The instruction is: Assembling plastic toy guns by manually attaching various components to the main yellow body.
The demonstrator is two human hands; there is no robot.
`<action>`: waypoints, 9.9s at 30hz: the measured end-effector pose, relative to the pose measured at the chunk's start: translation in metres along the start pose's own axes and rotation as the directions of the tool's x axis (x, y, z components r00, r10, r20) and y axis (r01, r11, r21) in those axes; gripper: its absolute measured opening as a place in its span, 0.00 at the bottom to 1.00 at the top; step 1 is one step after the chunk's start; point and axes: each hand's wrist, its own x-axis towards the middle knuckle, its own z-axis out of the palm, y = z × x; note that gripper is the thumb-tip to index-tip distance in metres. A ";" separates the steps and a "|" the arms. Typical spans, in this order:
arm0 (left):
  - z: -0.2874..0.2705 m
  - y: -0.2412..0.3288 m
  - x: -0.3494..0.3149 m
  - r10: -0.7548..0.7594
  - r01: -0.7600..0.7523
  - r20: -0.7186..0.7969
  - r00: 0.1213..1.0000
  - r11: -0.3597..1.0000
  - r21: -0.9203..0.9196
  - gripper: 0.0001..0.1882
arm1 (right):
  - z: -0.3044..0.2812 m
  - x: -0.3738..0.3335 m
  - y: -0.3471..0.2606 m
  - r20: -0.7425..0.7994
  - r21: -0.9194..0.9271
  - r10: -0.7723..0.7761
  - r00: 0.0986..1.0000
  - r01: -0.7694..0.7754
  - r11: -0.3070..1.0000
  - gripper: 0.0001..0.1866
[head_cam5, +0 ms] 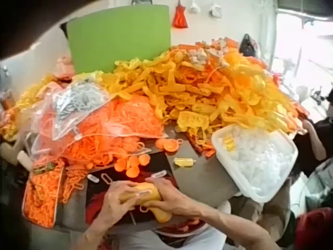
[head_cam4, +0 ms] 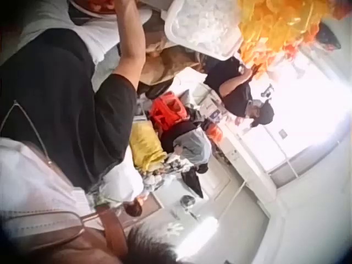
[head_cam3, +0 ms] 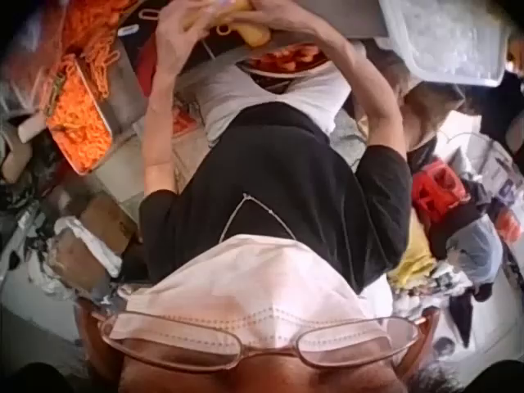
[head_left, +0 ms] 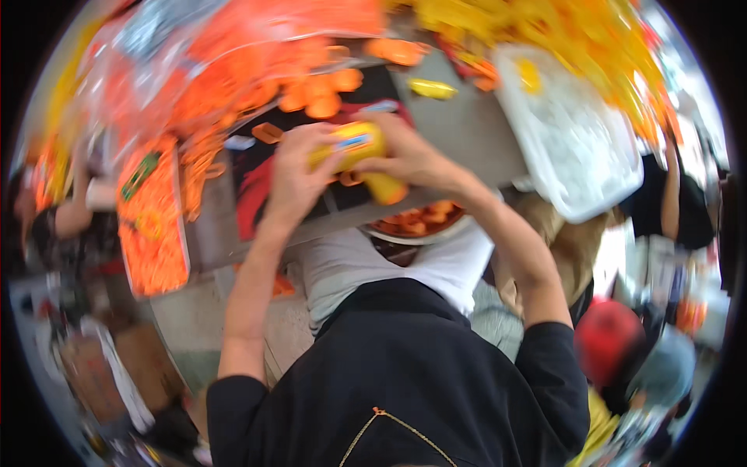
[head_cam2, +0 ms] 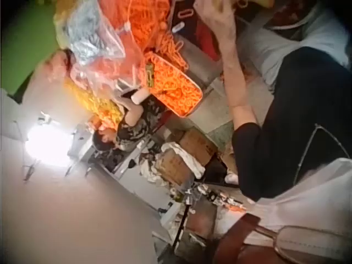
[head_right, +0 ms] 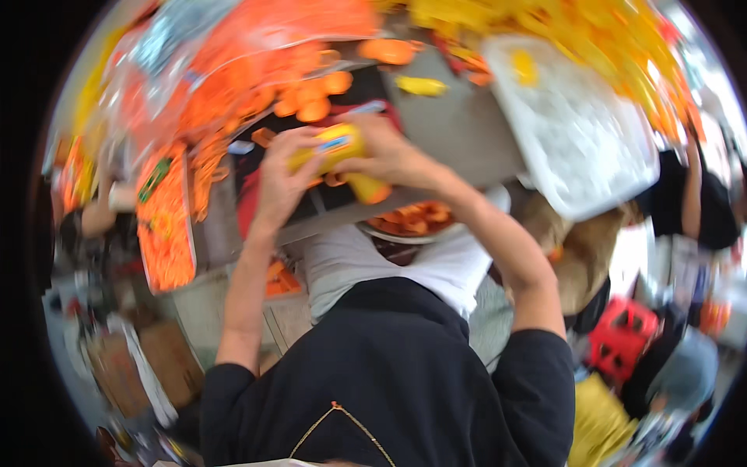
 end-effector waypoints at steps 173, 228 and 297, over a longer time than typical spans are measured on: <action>-0.129 0.097 -0.164 0.063 0.149 0.588 0.806 0.941 -0.305 0.31 | 0.068 -0.064 -0.115 -0.196 0.907 0.031 0.980 0.169 0.385 0.08; -0.015 0.004 -0.035 -0.480 0.352 -0.146 0.865 0.788 -0.505 0.17 | 0.027 0.038 -0.056 0.087 -0.119 0.129 0.988 -0.118 0.986 0.11; -0.007 0.036 -0.049 0.052 -0.049 -0.091 0.995 0.998 0.039 0.25 | 0.047 -0.029 -0.058 -0.307 -0.556 -0.484 0.819 0.258 0.790 0.21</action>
